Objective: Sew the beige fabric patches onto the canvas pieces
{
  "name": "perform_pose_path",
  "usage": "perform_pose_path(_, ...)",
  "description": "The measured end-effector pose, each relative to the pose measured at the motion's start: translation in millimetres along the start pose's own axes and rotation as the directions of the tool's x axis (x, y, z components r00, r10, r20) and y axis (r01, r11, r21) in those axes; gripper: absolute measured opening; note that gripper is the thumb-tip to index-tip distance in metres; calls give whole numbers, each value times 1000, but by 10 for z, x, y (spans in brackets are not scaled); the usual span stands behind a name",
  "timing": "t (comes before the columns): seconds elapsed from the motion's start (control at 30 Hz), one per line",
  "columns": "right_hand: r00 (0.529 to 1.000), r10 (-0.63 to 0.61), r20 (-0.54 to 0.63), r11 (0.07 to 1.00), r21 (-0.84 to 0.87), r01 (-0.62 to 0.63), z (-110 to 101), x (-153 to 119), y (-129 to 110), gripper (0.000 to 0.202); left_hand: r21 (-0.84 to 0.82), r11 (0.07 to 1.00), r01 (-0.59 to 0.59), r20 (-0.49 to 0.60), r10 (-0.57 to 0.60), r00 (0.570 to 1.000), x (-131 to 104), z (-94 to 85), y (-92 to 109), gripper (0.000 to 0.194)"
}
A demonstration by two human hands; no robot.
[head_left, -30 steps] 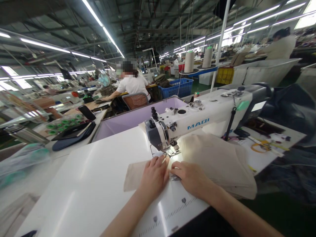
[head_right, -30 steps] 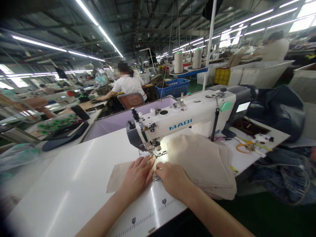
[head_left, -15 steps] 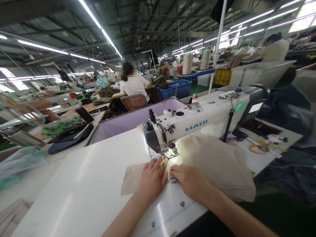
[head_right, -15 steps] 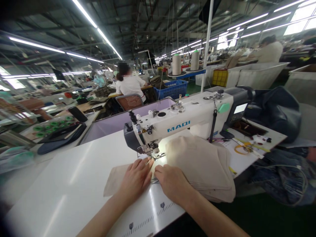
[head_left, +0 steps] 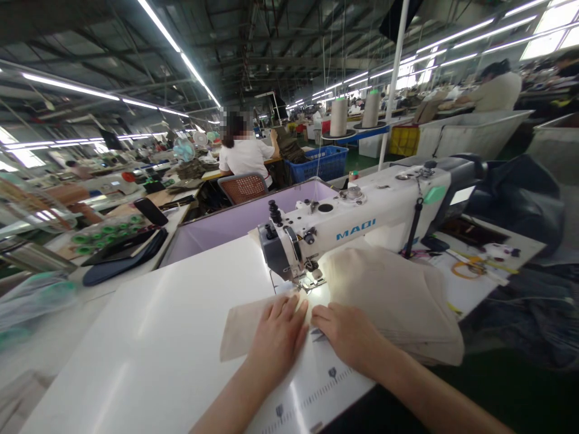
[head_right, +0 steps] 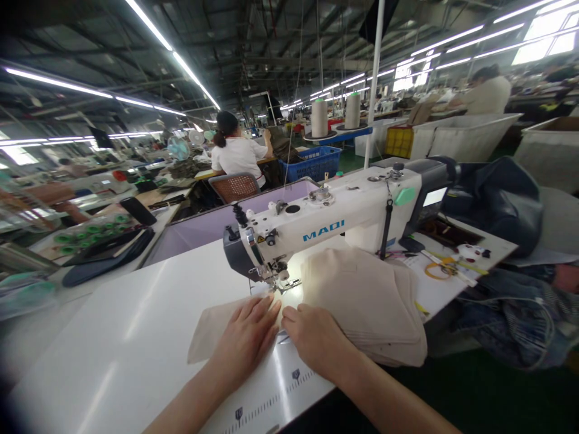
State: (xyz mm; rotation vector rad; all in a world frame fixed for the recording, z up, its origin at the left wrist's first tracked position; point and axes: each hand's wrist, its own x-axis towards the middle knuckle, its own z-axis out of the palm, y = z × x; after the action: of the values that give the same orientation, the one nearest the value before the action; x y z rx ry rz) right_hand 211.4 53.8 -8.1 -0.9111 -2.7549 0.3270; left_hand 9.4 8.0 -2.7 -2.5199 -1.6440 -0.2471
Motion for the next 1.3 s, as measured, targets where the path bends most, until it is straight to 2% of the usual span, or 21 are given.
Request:
perform_pose_path(0.13, 1000, -4, -7, 1000, 7, 4, 9, -72, -30, 20, -91, 987, -131, -28, 129, 991, -145, 16, 45, 39)
perform_pose_path(0.23, 1000, -1, 7, 1000, 4, 1, -3, -54, -32, 20, -108, 982, -157, -57, 151, 987, -154, -10, 42, 39)
perform_pose_path(0.53, 999, -7, 45, 1000, -12, 8, -140, 190, 35, 20, -148, 980, -136, -52, 130, 990, 43, -75, -116, 31)
perform_pose_path(0.83, 1000, 8, -9, 1000, 4, -8, -81, 397, 110, 19, -171, 976, -135, -66, 126, 990, 276, -43, -410, 30)
perform_pose_path(1.03, 1000, 23, -6, 1000, -14, -23, -81, 290, 70, 19, -170, 978, -124, -70, 113, 991, 276, 5, -464, 31)
perform_pose_path(1.17, 999, 50, 3, 998, -24, -50, -31, 173, -6, 22, -133, 990, -56, -94, 44, 995, 213, 88, -474, 35)
perform_pose_path(1.3, 997, 78, 1, 997, -10, -78, -5, 81, -55, 23, -95, 995, 14, -43, -18, 999, 191, 20, -381, 32)
